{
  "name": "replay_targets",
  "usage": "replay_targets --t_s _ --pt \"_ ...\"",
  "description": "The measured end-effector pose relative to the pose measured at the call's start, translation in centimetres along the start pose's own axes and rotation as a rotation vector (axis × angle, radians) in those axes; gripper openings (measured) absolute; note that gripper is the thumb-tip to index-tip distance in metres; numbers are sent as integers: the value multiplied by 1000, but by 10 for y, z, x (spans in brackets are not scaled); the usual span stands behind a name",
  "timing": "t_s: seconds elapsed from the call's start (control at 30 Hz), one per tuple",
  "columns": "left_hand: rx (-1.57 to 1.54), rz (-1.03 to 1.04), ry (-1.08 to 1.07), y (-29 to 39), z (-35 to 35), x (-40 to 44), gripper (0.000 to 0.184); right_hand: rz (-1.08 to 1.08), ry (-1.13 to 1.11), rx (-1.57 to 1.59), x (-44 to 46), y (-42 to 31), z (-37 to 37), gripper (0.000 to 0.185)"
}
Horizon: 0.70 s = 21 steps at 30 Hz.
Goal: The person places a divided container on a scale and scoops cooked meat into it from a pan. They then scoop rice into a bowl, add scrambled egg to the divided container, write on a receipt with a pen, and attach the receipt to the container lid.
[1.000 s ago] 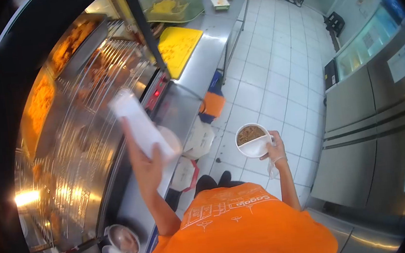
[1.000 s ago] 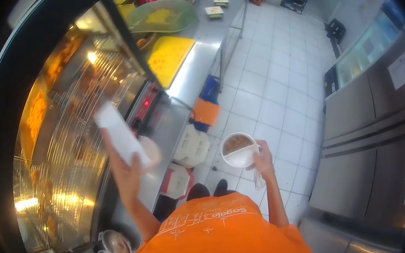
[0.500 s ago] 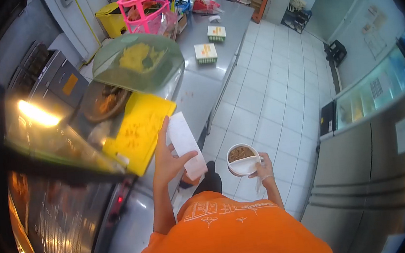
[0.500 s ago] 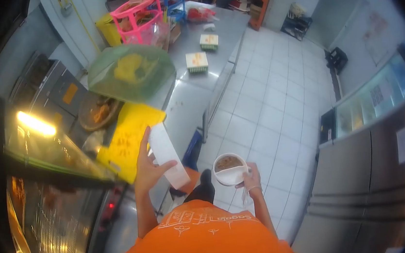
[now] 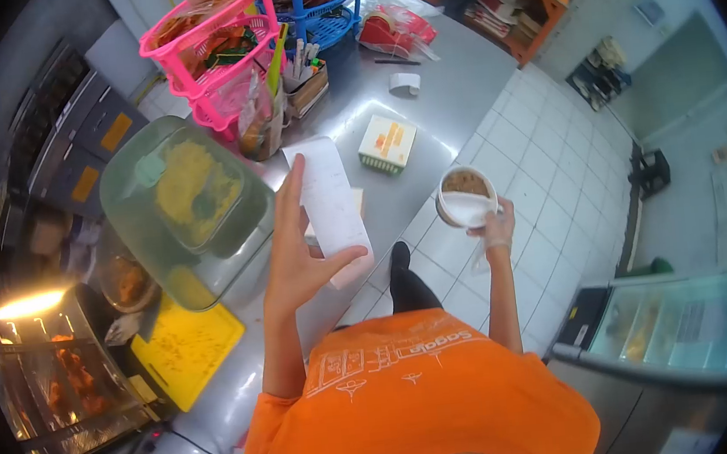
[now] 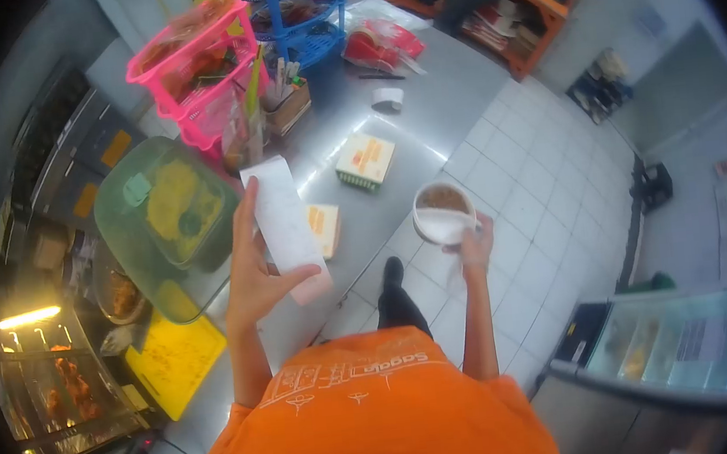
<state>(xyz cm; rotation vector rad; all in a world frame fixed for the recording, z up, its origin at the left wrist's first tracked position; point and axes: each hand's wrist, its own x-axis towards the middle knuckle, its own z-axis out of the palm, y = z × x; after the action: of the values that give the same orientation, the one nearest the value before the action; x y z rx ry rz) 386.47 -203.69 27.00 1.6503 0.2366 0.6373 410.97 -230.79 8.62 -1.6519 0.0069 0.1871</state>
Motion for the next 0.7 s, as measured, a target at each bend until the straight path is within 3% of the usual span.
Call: replay_targets --t_s 0.07,0.17,0.27,0.4,0.5,0.6,0.7 --pt "-130 -66 83 -6 37 47 125 -2 -92 -11 85 -17 19 41" --pt "-10 43 168 -22 79 119 126 -25 -242 -91 194 -29 53 40" --pt "54 56 242 -26 112 157 126 36 -455 -111 254 -31 67 40" --pt "13 11 334 -29 139 200 126 91 -825 -460 302 -58 87 39" --pt "70 21 379 -31 159 225 129 -708 -833 -823 387 -14 108 39" --pt "70 29 465 -32 182 249 128 -609 -1039 -831 403 -71 162 43" --pt "130 -3 543 -33 199 256 127 -273 -1183 -940 420 -53 219 46"
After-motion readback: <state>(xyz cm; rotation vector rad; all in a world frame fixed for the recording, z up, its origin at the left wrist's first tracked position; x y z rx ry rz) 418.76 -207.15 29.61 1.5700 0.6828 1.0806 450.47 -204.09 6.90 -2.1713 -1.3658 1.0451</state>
